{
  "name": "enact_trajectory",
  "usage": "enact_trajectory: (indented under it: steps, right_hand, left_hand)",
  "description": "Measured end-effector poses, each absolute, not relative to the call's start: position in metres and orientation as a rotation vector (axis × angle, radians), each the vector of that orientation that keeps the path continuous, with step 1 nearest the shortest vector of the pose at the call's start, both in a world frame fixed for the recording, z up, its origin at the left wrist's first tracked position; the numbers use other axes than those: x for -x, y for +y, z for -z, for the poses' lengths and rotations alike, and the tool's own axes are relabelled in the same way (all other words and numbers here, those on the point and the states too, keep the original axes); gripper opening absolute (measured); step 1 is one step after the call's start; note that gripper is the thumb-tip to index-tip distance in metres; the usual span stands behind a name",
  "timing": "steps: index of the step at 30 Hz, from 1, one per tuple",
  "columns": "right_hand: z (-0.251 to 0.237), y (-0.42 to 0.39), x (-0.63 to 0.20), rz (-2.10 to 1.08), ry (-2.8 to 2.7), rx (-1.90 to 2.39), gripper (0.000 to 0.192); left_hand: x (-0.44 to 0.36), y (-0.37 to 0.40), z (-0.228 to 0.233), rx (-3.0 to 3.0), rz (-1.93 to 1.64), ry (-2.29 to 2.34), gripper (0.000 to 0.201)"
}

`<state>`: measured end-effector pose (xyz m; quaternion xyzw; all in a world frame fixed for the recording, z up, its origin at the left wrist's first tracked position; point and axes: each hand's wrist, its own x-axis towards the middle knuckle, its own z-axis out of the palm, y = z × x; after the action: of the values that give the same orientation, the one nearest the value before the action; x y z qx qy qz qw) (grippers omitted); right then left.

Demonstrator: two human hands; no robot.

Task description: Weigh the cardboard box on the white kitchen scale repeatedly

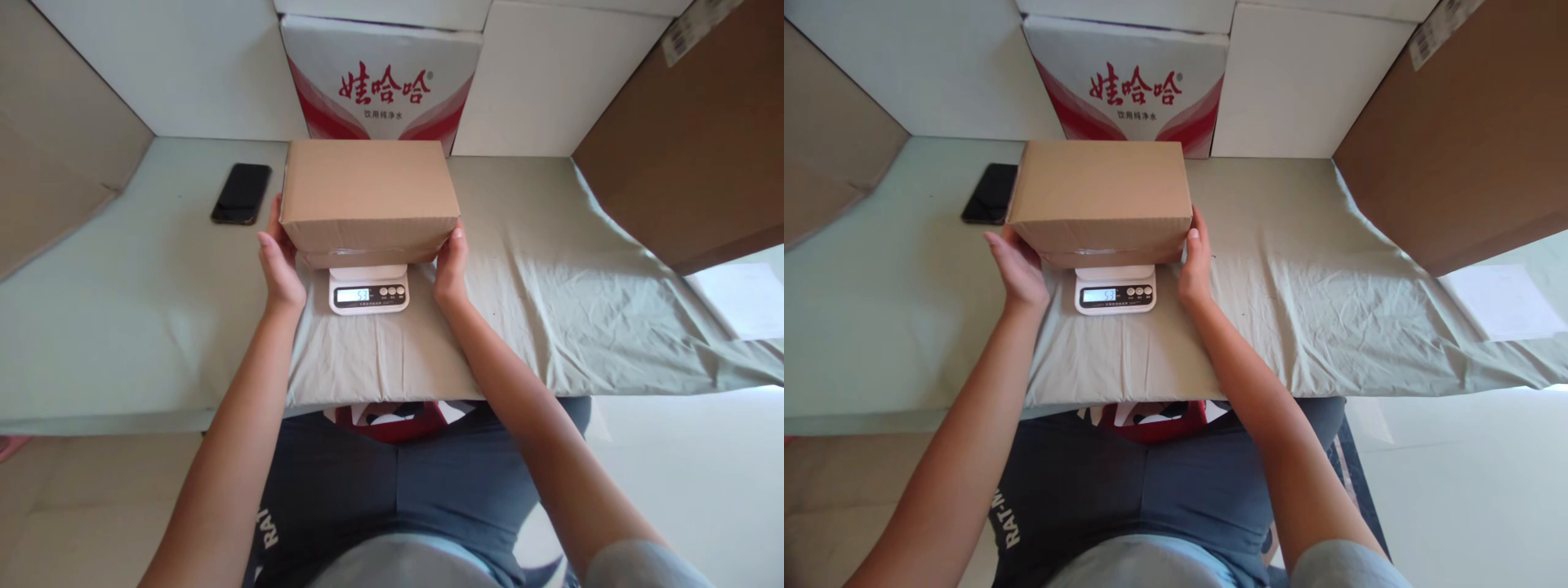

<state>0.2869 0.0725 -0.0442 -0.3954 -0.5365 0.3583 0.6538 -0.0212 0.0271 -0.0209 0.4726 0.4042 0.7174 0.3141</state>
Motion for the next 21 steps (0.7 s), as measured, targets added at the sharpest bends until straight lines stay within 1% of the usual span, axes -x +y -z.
enact_trajectory:
  steps: [3, 6, 8, 12, 17, 21]
  right_hand:
    - [0.042, 0.071, -0.287, -0.793, -1.249, 0.880, 0.099]
    - [0.038, 0.068, -0.286, -0.804, -1.223, 0.872, 0.099]
    - [0.035, 0.067, -0.286, -0.835, -1.188, 0.878, 0.099]
    - [0.031, 0.064, -0.286, -0.863, -1.184, 0.905, 0.100]
    - [0.020, 0.061, -0.282, -0.898, -1.116, 0.918, 0.108]
    - [0.013, 0.058, -0.281, -0.905, -1.132, 0.913, 0.114]
  left_hand:
    - [0.014, 0.021, 0.010, -1.203, -1.913, 1.082, 0.129]
    - [0.008, 0.016, 0.003, -1.193, -1.927, 1.098, 0.131]
    - [0.006, 0.014, 0.001, -1.206, -1.914, 1.109, 0.130]
    - [0.003, 0.010, 0.001, -1.221, -1.898, 1.106, 0.120]
    - [0.000, 0.004, 0.001, -1.204, -1.909, 1.126, 0.123]
    - [-0.002, 0.002, 0.001, -1.202, -1.882, 1.149, 0.121]
